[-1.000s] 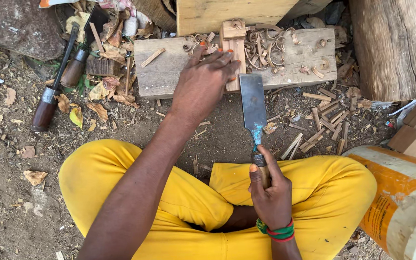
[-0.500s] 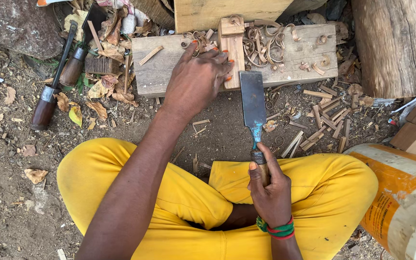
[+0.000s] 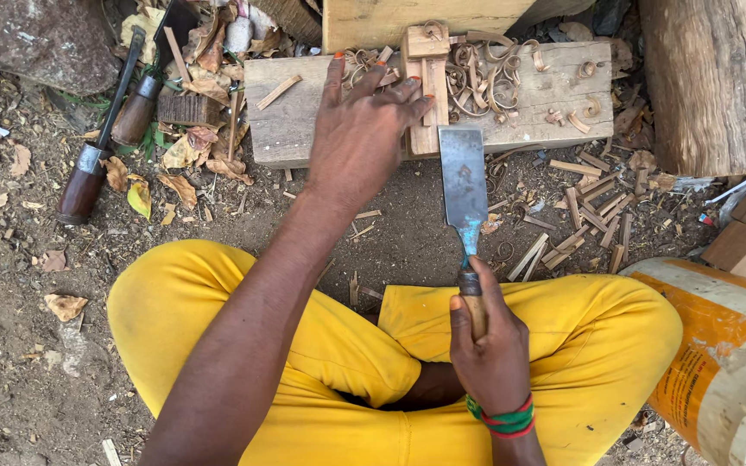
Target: The person carves small grooves into a wooden piece using a chisel, holding the wood against a larger wooden block on the ground.
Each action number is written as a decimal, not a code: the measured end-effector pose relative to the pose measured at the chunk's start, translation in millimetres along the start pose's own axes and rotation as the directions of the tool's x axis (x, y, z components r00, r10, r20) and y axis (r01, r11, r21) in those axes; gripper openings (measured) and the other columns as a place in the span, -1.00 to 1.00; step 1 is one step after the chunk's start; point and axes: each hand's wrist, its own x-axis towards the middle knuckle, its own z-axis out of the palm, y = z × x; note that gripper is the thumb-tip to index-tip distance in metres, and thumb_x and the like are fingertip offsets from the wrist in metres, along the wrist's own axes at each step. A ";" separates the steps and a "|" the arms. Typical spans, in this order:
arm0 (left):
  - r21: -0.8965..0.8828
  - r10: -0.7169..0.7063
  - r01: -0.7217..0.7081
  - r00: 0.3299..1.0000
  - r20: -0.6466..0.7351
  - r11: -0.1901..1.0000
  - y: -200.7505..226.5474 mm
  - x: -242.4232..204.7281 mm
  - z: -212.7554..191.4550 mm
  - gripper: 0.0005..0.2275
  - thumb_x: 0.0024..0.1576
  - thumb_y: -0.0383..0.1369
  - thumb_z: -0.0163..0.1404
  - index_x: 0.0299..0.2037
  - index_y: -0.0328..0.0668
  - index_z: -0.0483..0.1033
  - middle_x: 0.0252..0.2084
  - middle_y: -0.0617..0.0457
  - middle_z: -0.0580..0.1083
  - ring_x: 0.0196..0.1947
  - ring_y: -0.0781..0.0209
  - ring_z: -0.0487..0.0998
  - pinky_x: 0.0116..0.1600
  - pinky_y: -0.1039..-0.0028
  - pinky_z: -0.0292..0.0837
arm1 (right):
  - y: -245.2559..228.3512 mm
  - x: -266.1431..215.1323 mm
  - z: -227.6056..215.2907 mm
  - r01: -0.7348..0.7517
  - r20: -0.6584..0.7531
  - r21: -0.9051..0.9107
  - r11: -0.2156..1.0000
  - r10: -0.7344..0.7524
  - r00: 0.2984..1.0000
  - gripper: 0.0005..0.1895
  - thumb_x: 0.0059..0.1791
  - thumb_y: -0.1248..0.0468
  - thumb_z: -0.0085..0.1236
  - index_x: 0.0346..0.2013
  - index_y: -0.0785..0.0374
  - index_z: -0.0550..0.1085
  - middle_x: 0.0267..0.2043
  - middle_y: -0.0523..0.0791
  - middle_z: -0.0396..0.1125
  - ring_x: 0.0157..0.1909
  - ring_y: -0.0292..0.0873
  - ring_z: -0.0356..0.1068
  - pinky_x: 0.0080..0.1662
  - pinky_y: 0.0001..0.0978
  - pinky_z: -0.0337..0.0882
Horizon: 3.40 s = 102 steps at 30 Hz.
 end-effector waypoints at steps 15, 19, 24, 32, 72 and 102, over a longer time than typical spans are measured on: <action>0.004 -0.041 0.041 0.999 0.000 0.999 4.1 0.0 5.3 -0.57 -0.01 -0.57 0.13 0.01 0.25 0.64 0.20 0.09 0.51 0.28 -0.05 0.41 0.44 -0.34 -0.23 | -18.0 1.4 3.0 0.006 0.039 -0.129 0.992 -0.001 0.999 -0.50 0.03 0.34 0.12 0.28 0.27 0.37 -0.58 0.03 0.27 -0.63 -0.05 0.26 -0.49 -0.24 0.28; 0.022 0.055 -0.053 0.990 -0.129 0.998 11.8 -3.2 -8.8 -0.56 -0.07 -0.67 0.04 -0.01 0.00 0.65 0.16 -0.02 0.54 0.23 -0.11 0.46 0.40 -0.31 -0.13 | -29.0 2.3 4.4 -0.022 0.073 -0.187 0.982 0.036 0.997 -0.46 0.01 0.34 0.10 0.31 0.26 0.33 -0.60 0.09 0.31 -0.59 0.11 0.36 -0.48 -0.11 0.29; 0.013 0.101 -0.103 0.988 0.121 0.995 53.6 -36.9 -17.4 -0.75 0.15 -0.50 0.02 0.00 -0.41 0.59 0.05 -0.32 0.55 0.21 -0.04 0.53 0.53 0.07 0.03 | -40.9 8.5 6.4 -0.105 0.082 -0.167 0.980 0.120 0.989 -0.46 0.00 0.34 0.10 0.30 0.23 0.34 -0.59 0.13 0.32 -0.59 0.16 0.38 -0.47 -0.09 0.35; 0.102 0.092 -0.094 0.996 0.018 0.990 49.6 -21.5 -8.3 -0.63 -0.03 -0.39 0.15 -0.05 -0.53 0.59 0.10 -0.41 0.53 0.19 -0.10 0.54 0.45 0.20 0.15 | -47.9 40.0 26.9 -0.017 0.043 -0.154 0.988 0.024 0.999 -0.47 0.02 0.36 0.06 0.31 0.29 0.31 -0.41 0.20 0.39 -0.38 0.28 0.45 -0.37 -0.01 0.39; 0.035 0.065 -0.063 0.997 -0.036 0.997 -1.4 -7.9 15.0 -0.64 0.10 -0.54 0.13 0.08 0.10 0.59 0.16 0.10 0.55 0.19 0.14 0.53 0.48 -0.11 -0.03 | 5.4 -1.7 6.9 -0.084 0.002 0.030 0.996 0.084 0.996 -0.57 0.06 0.30 0.13 0.23 0.26 0.42 -0.67 -0.16 0.05 -0.62 -0.37 -0.01 -0.54 -0.40 0.10; -0.063 0.233 -0.247 0.956 -0.176 0.967 -13.9 -6.8 39.5 -0.88 0.16 -0.32 0.17 -0.13 0.04 0.69 -0.01 0.06 0.63 0.03 0.13 0.65 0.22 0.24 0.47 | 22.0 -0.7 6.4 -0.273 0.088 0.320 0.907 0.258 0.962 -0.44 0.06 0.17 0.12 0.35 0.23 0.34 -0.57 -0.26 0.24 -0.54 -0.45 0.23 -0.49 -0.51 0.29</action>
